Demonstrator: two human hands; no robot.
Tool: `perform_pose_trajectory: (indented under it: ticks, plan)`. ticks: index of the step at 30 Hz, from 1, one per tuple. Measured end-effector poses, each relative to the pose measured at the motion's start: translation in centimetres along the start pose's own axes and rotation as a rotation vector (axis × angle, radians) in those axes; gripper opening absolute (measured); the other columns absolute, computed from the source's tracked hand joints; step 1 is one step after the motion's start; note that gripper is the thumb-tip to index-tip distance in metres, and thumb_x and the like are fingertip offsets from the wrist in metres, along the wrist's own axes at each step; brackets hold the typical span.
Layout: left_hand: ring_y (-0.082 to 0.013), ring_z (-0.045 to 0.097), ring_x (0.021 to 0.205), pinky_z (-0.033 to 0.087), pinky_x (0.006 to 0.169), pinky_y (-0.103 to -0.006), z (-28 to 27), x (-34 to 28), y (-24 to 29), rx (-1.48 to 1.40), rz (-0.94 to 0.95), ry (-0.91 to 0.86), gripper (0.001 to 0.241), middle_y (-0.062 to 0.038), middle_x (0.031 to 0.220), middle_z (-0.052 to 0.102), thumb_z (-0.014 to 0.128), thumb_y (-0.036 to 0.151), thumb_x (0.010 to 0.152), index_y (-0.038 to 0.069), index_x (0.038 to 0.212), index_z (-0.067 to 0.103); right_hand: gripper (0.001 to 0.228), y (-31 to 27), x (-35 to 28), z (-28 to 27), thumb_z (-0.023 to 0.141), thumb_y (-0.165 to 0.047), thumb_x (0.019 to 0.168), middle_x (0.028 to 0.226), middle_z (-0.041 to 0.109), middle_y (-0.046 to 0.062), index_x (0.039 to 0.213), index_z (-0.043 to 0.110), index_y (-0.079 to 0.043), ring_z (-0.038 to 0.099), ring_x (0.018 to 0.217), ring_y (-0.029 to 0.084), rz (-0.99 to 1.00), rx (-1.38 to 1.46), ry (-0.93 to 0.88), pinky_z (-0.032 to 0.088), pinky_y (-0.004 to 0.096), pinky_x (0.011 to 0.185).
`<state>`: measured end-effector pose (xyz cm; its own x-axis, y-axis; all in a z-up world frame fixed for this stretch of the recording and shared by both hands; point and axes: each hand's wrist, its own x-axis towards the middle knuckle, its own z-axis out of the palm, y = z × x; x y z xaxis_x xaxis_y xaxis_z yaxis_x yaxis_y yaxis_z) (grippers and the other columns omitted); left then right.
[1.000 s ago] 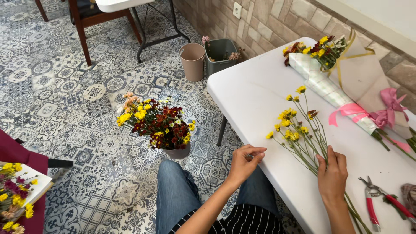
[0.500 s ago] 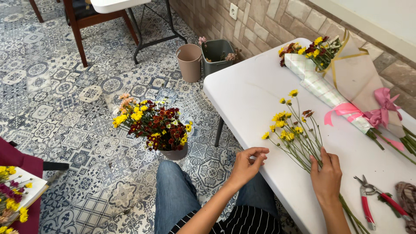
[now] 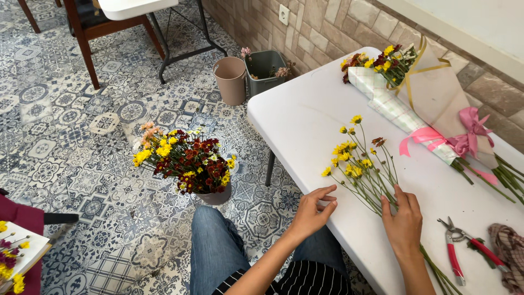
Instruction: The person trims flower stems using shears and arranges multiple types of flowers into a bouquet, adding them one by one to a central bunch.
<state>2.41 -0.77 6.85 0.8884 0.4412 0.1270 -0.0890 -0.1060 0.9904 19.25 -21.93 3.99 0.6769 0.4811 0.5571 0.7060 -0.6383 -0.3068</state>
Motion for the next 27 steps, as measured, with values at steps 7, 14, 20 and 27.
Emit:
perform_pose_trajectory:
  ticks: [7,14,20,27]
  plan:
    - [-0.0178,0.070,0.108,0.062,0.077,-0.0288,0.6,0.1,-1.5,0.019,0.019,0.040,0.042,-0.009,0.132,0.063,0.062,0.016,0.097,0.005,0.137,0.062,0.046,0.9,0.1,-0.6,0.075,-0.019,0.100,0.124,0.066,0.024,0.137,0.073,0.008,0.056,0.113,0.039,-0.144,-0.161,0.132,0.050,0.049,0.098]
    - [-0.0155,0.066,0.096,0.064,0.080,-0.0288,-4.2,-0.9,-0.9,-0.024,0.035,0.219,0.038,-0.006,0.120,0.059,0.062,0.015,0.096,0.004,0.132,0.067,0.025,-5.6,2.6,-0.4,0.075,-0.004,0.100,0.121,0.065,0.023,0.123,0.078,0.005,0.060,0.109,0.041,-0.346,-0.110,0.195,0.050,0.052,0.097]
    - [-0.0183,0.069,0.094,0.061,0.073,-0.0311,-9.7,-3.5,-2.2,0.009,0.000,0.374,0.035,-0.006,0.115,0.061,0.060,0.017,0.098,0.005,0.130,0.070,0.020,-16.8,2.7,3.8,0.071,-0.005,0.097,0.115,0.062,0.021,0.116,0.072,0.002,0.059,0.108,0.038,-0.484,0.199,0.023,0.046,0.051,0.104]
    - [-0.0291,0.075,0.093,0.062,0.072,-0.0306,-17.4,-8.3,-4.6,-0.029,-0.028,0.646,0.034,-0.017,0.116,0.072,0.070,0.008,0.091,0.005,0.125,0.074,0.014,-27.7,1.1,12.0,0.072,-0.003,0.091,0.104,0.063,0.011,0.106,0.074,-0.002,0.064,0.102,0.031,-0.575,0.346,-0.139,0.050,0.042,0.094]
